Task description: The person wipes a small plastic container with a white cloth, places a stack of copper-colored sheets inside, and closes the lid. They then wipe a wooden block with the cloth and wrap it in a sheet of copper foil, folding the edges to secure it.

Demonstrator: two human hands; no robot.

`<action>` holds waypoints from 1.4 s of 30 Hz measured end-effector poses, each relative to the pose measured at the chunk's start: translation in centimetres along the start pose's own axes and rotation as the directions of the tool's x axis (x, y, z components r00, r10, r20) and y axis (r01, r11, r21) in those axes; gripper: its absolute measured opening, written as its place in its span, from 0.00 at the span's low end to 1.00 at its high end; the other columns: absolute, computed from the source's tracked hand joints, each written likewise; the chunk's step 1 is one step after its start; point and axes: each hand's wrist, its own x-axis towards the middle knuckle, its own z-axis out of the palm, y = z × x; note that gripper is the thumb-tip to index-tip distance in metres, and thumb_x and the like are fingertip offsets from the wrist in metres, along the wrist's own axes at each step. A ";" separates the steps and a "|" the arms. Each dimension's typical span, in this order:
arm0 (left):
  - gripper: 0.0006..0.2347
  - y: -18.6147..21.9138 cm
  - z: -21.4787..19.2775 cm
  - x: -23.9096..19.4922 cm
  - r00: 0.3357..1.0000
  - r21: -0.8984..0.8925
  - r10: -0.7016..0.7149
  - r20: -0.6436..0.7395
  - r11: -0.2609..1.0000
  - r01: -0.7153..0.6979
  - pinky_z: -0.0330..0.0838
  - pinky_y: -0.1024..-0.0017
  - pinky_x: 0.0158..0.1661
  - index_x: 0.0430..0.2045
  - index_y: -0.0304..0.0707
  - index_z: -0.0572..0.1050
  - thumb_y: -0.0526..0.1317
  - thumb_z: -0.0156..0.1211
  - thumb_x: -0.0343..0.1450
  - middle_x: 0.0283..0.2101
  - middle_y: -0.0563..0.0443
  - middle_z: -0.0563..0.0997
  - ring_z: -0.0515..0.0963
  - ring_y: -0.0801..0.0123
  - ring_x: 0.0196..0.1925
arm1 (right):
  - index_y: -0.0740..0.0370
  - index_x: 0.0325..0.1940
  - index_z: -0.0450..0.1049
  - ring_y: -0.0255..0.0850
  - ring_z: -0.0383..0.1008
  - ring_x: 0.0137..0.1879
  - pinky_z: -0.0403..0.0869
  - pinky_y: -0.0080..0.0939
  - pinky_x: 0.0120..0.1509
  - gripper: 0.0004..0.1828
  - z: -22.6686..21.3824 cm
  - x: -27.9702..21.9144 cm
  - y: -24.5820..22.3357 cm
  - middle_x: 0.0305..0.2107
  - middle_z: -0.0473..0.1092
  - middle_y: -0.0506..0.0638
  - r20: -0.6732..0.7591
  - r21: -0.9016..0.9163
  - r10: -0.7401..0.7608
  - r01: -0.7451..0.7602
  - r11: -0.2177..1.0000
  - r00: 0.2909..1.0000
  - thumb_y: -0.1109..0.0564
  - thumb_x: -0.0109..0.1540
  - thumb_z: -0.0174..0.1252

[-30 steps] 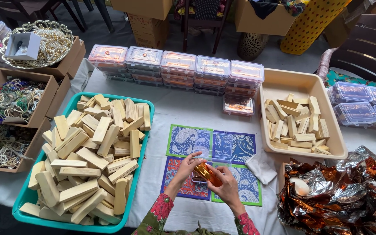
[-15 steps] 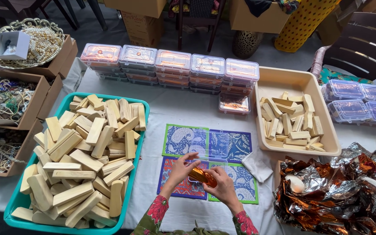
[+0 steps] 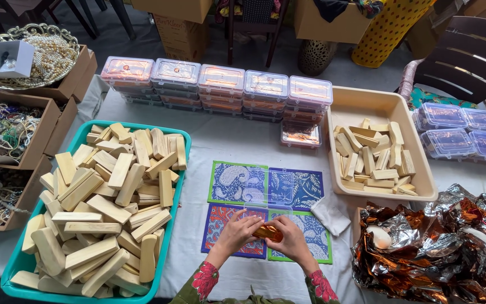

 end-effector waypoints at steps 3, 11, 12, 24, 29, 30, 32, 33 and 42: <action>0.24 0.1 0.9 -0.7 0.998 -0.024 -0.028 -0.058 0.999 0.027 0.55 0.53 0.69 0.55 0.41 0.77 0.47 0.72 0.65 0.55 0.53 0.82 0.79 0.70 0.57 | 0.59 0.49 0.79 0.47 0.78 0.48 0.77 0.45 0.52 0.24 0.3 -0.3 0.9 0.42 0.73 0.51 0.013 0.006 0.020 -0.020 1.000 1.000 0.52 0.49 0.71; 0.24 0.8 0.4 -0.2 0.981 -0.082 -0.196 -0.006 0.977 0.195 0.51 0.49 0.69 0.52 0.42 0.78 0.47 0.73 0.63 0.50 0.53 0.83 0.81 0.69 0.53 | 0.55 0.56 0.76 0.49 0.74 0.56 0.66 0.54 0.65 0.28 0.3 -0.5 2.4 0.48 0.75 0.50 0.022 -0.099 -0.115 0.116 0.988 0.993 0.53 0.51 0.70; 0.23 0.7 0.4 0.1 0.975 -0.104 -0.224 0.002 0.969 0.223 0.51 0.49 0.69 0.52 0.42 0.79 0.47 0.73 0.63 0.49 0.53 0.83 0.81 0.68 0.52 | 0.54 0.58 0.76 0.47 0.75 0.57 0.63 0.55 0.70 0.27 0.5 -0.6 3.0 0.49 0.75 0.49 0.012 -0.126 -0.125 0.125 0.984 0.992 0.55 0.53 0.68; 0.17 -2.9 3.1 3.6 0.952 -0.165 -0.302 0.060 0.937 0.307 0.58 0.50 0.65 0.45 0.39 0.79 0.44 0.70 0.65 0.42 0.47 0.78 0.79 0.58 0.49 | 0.54 0.60 0.76 0.47 0.71 0.59 0.57 0.59 0.76 0.25 1.3 2.9 5.5 0.50 0.71 0.49 0.021 -0.100 0.024 -0.022 0.995 0.999 0.56 0.58 0.64; 0.15 -3.1 3.2 3.0 0.921 -0.261 -0.376 0.096 0.884 0.388 0.55 0.49 0.66 0.44 0.38 0.77 0.46 0.67 0.68 0.40 0.48 0.82 0.82 0.59 0.46 | 0.53 0.59 0.75 0.45 0.75 0.57 0.51 0.63 0.78 0.23 2.6 2.6 7.5 0.47 0.76 0.48 0.031 -0.052 0.155 -0.153 0.987 0.987 0.52 0.60 0.65; 0.13 -3.1 3.1 2.9 0.895 -0.275 -0.419 0.153 0.852 0.446 0.54 0.50 0.68 0.40 0.40 0.78 0.47 0.66 0.70 0.38 0.50 0.83 0.83 0.61 0.45 | 0.54 0.59 0.73 0.44 0.76 0.57 0.49 0.66 0.78 0.23 2.8 2.5 7.7 0.46 0.78 0.46 0.022 -0.002 0.216 -0.216 0.976 0.976 0.50 0.60 0.65; 0.11 -2.9 2.9 3.1 0.881 -0.277 -0.446 0.158 0.837 0.473 0.52 0.49 0.68 0.39 0.42 0.79 0.47 0.65 0.70 0.37 0.52 0.84 0.83 0.63 0.45 | 0.53 0.56 0.74 0.43 0.78 0.55 0.47 0.66 0.80 0.21 3.3 2.5 8.6 0.45 0.79 0.46 0.028 -0.027 0.245 -0.244 0.969 0.969 0.48 0.60 0.64; 0.10 -2.8 2.8 3.2 0.866 -0.278 -0.474 0.159 0.820 0.500 0.51 0.49 0.69 0.38 0.43 0.80 0.47 0.64 0.70 0.37 0.53 0.85 0.82 0.64 0.45 | 0.53 0.53 0.75 0.43 0.80 0.54 0.46 0.67 0.82 0.18 3.6 2.5 9.1 0.44 0.80 0.46 0.034 -0.054 0.269 -0.267 0.962 0.962 0.47 0.61 0.64; 0.08 -3.7 5.5 2.2 0.935 0.013 -0.345 -0.083 0.938 0.348 0.58 0.52 0.61 0.37 0.45 0.83 0.45 0.62 0.72 0.40 0.53 0.82 0.73 0.57 0.57 | 0.52 0.53 0.80 0.47 0.73 0.53 0.55 0.65 0.75 0.14 4.1 2.6 9.0 0.43 0.72 0.50 -0.082 -0.091 0.190 -0.197 0.976 0.978 0.53 0.67 0.54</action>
